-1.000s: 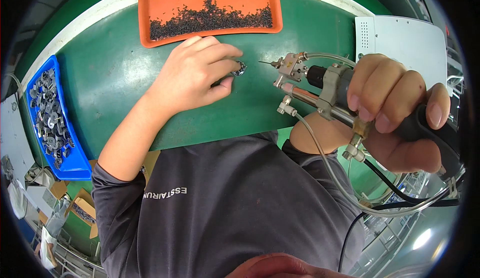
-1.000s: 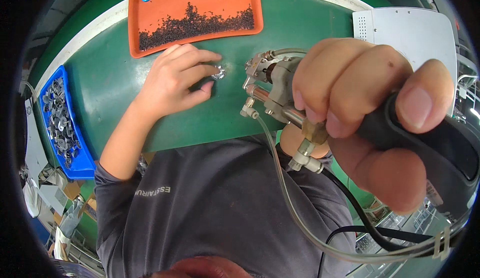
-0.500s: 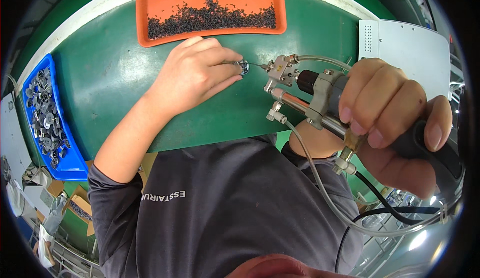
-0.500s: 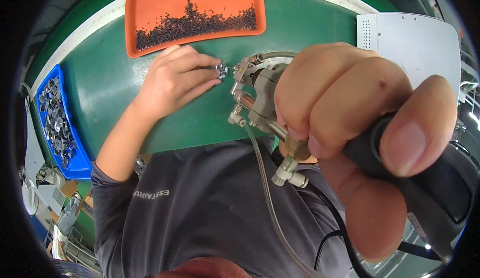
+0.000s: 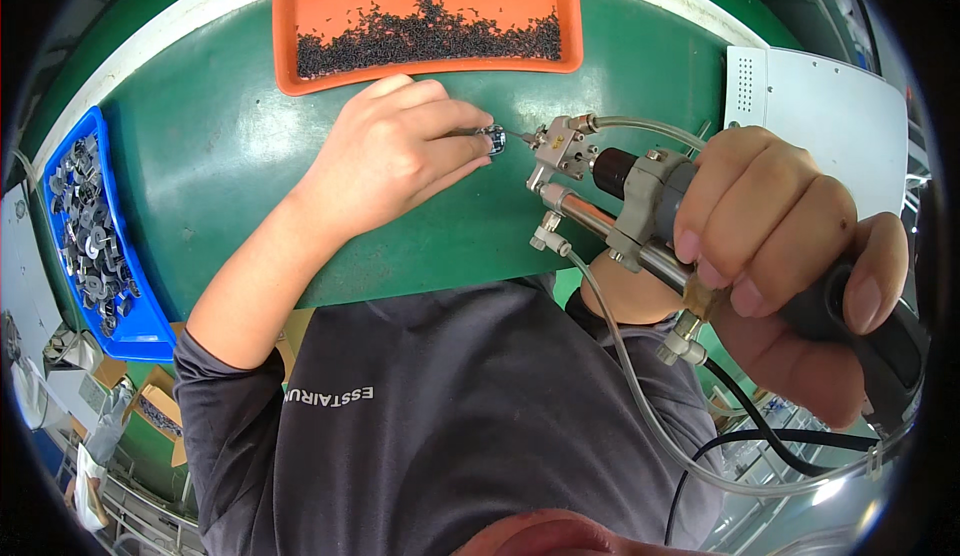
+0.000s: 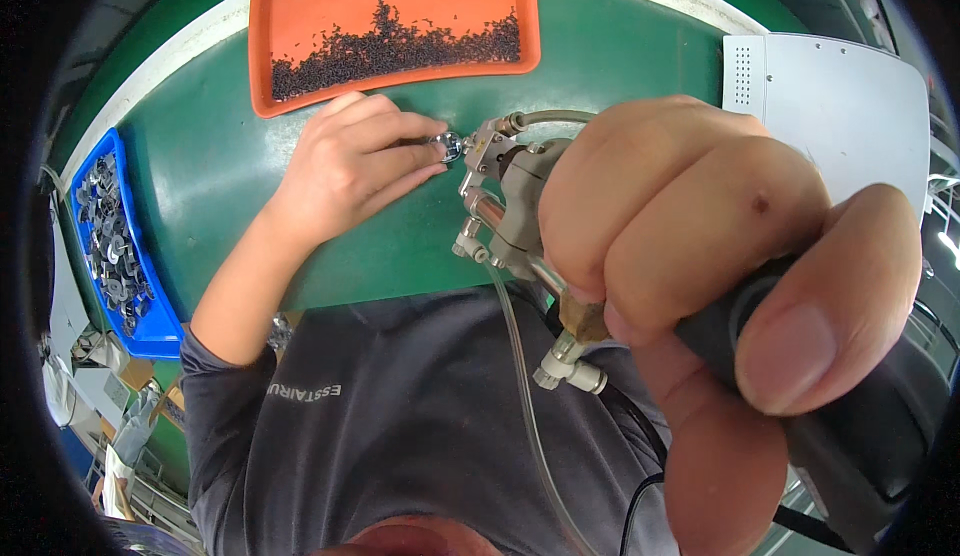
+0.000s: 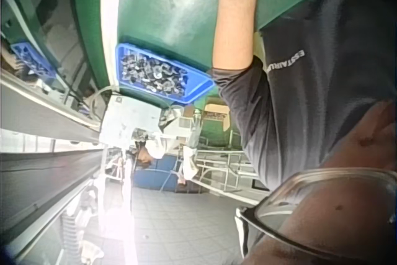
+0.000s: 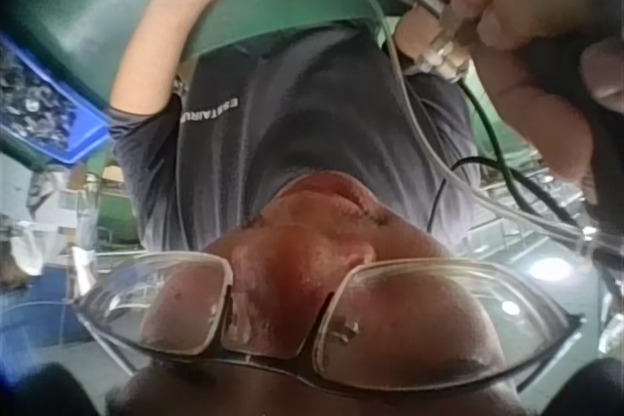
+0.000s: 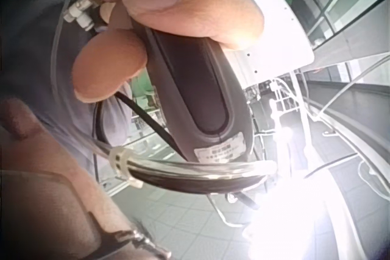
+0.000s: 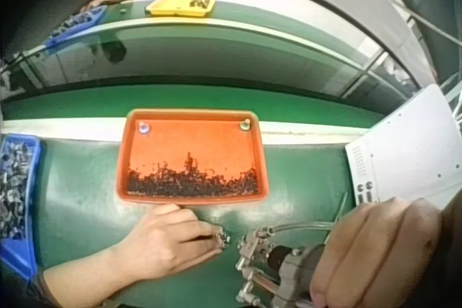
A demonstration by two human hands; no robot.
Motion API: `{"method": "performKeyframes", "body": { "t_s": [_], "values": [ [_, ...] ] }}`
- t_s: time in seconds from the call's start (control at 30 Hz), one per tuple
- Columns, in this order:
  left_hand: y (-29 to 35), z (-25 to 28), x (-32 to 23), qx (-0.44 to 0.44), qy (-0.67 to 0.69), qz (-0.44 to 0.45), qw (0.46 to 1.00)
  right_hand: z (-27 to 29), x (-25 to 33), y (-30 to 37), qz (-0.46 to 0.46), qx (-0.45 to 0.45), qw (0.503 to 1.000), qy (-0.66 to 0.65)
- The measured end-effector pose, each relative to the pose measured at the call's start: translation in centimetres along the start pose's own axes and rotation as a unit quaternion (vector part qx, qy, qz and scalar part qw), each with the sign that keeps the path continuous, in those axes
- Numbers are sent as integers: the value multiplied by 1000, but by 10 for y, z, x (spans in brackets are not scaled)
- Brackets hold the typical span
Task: The person assembles small metal components on a production line using an air screwdriver.
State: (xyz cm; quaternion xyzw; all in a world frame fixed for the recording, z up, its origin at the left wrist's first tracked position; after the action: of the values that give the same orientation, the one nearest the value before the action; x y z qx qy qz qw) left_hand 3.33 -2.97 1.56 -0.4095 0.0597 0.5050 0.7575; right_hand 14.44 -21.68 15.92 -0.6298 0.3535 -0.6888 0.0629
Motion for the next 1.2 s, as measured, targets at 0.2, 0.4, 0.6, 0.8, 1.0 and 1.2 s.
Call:
{"method": "performKeyframes", "body": {
  "t_s": [0.2,0.4,0.6,0.8,1.0,1.2],
  "values": [
    [-3,1,0,-13,13,-13,1000,-1,-10,-7,-22,4,1000,0],
    [0,1,2,-21,24,-12,999,-15,-12,-8,-11,-41,999,31],
    [6,4,-1,-6,30,-9,999,-5,19,9,45,-113,992,13],
    [4,2,3,-12,22,-13,1000,-1,19,8,37,-115,993,7],
    [3,2,2,-9,23,-11,1000,4,13,10,42,-104,993,-20],
    [2,2,1,-10,40,-9,999,2,7,11,56,-106,993,-11]
  ]
}}
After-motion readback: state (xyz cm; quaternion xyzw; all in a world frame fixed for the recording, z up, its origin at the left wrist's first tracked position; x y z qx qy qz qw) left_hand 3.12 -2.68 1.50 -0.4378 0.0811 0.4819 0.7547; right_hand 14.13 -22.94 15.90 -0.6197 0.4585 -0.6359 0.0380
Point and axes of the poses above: each hand's wrist, its own y-axis away from the middle knuckle, its own z-axis out of the back of the hand, x = y × z, the point moved 2 cm from there along -y, towards the middle knuckle, and after that the axes turned 6 degrees about -x, right-handed, at the moved point
